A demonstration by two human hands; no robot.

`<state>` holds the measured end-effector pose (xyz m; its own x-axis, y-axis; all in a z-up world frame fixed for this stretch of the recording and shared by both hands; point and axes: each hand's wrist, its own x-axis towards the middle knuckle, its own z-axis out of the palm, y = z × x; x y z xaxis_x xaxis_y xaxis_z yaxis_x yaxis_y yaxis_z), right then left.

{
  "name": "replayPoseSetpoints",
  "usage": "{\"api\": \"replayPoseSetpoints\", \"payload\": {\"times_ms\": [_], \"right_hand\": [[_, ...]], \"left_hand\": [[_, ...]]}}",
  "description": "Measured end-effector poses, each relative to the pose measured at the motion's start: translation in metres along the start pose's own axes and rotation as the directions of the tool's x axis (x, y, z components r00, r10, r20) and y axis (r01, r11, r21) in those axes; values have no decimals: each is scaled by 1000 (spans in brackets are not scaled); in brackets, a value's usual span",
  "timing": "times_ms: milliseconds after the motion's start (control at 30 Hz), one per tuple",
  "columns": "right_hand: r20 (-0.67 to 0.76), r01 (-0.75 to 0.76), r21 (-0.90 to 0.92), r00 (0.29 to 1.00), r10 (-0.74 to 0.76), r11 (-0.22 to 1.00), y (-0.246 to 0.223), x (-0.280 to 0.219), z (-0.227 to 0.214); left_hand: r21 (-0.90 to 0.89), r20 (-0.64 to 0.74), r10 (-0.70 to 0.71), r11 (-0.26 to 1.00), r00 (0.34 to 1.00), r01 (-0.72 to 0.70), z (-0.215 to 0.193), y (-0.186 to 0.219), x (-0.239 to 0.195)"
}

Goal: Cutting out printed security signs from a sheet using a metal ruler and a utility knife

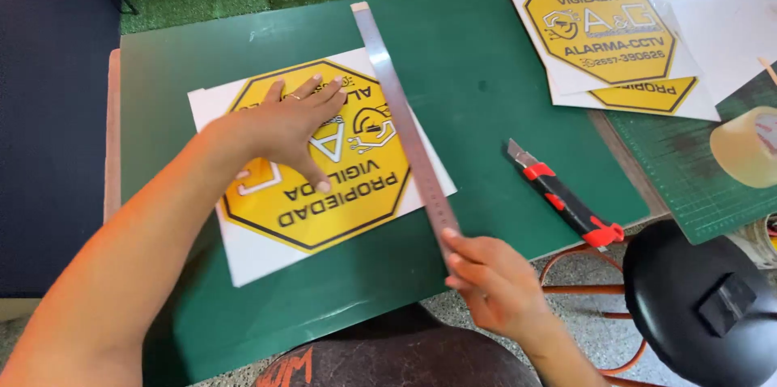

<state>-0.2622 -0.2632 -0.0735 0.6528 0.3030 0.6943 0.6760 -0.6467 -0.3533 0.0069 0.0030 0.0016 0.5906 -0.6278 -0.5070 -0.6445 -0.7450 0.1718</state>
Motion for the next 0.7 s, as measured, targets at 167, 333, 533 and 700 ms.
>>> {"api": "replayPoseSetpoints", "payload": {"times_ms": [167,333,533,700], "right_hand": [[90,92,-32,992,-89,995,7,15,-2],[179,136,-13,975,-131,991,20,19,-13],[286,90,208,947,-148,974,31,29,-31],[361,115,221,913,-190,968,43,28,-39]], "left_hand": [[-144,-44,-23,989,999,16,-14,-8,8],[-83,-451,-36,997,892,-1,-5,7,47],[26,-539,42,999,842,-33,22,31,68],[-45,-629,-35,999,777,8,29,42,63]]}}
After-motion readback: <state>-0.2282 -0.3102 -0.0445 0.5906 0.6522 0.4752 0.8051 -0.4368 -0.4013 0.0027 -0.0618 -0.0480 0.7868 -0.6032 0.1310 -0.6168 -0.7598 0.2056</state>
